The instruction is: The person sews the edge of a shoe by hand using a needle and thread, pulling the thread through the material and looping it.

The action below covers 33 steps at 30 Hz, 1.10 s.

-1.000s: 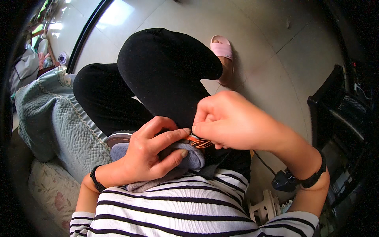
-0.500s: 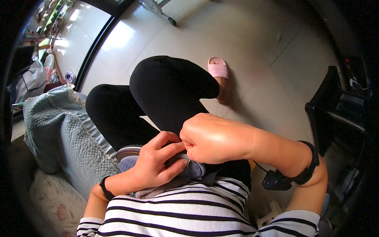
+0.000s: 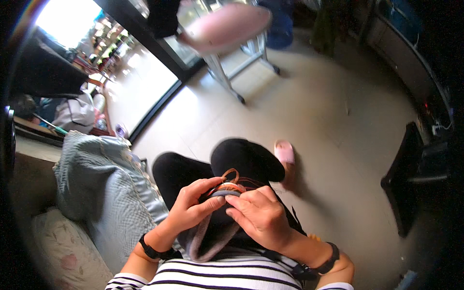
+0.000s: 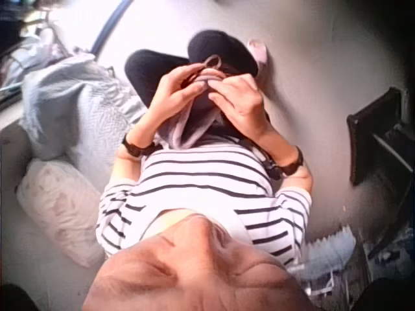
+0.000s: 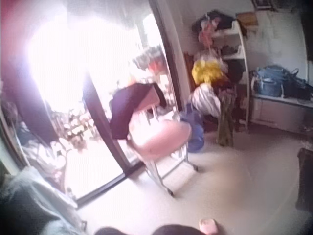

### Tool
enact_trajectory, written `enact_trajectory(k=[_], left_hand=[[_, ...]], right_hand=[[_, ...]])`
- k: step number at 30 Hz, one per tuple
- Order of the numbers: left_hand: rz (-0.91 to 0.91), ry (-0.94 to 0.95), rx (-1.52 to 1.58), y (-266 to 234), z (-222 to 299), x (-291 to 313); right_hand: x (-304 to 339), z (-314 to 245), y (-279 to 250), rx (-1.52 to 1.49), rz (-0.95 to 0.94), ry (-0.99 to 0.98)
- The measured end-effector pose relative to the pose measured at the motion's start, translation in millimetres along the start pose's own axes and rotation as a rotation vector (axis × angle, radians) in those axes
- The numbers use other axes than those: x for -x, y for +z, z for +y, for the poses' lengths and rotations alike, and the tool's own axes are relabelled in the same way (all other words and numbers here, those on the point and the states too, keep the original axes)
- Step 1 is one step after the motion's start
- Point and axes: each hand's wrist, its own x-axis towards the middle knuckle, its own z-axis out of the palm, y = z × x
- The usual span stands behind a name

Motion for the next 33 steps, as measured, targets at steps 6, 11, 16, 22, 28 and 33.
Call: enact_trajectory(k=[6,11,16,22,28,33], left_hand=[[0.301,0.153,0.342,-32,21,-19],[0.343,0.175,0.54,-37,-11,-30],[0.501,0.069,0.76,-43,-59,-35],[0.513,0.16,0.653,-25,-46,-37],[0.548,0.186,0.768,-18,-43,-44],[0.571,0.133,0.713,-14,-62,-49]], right_hand=[[-93,-13,15,0.15,0.217,-0.448],[-126,-3,35,0.284,0.041,-0.639],[-86,-2,67,-0.159,-0.137,-0.464],[-88,-3,66,-0.267,0.031,-0.297],[-97,1,76,-0.186,0.15,-0.358],[-107,-7,89,-0.112,0.269,-0.252]])
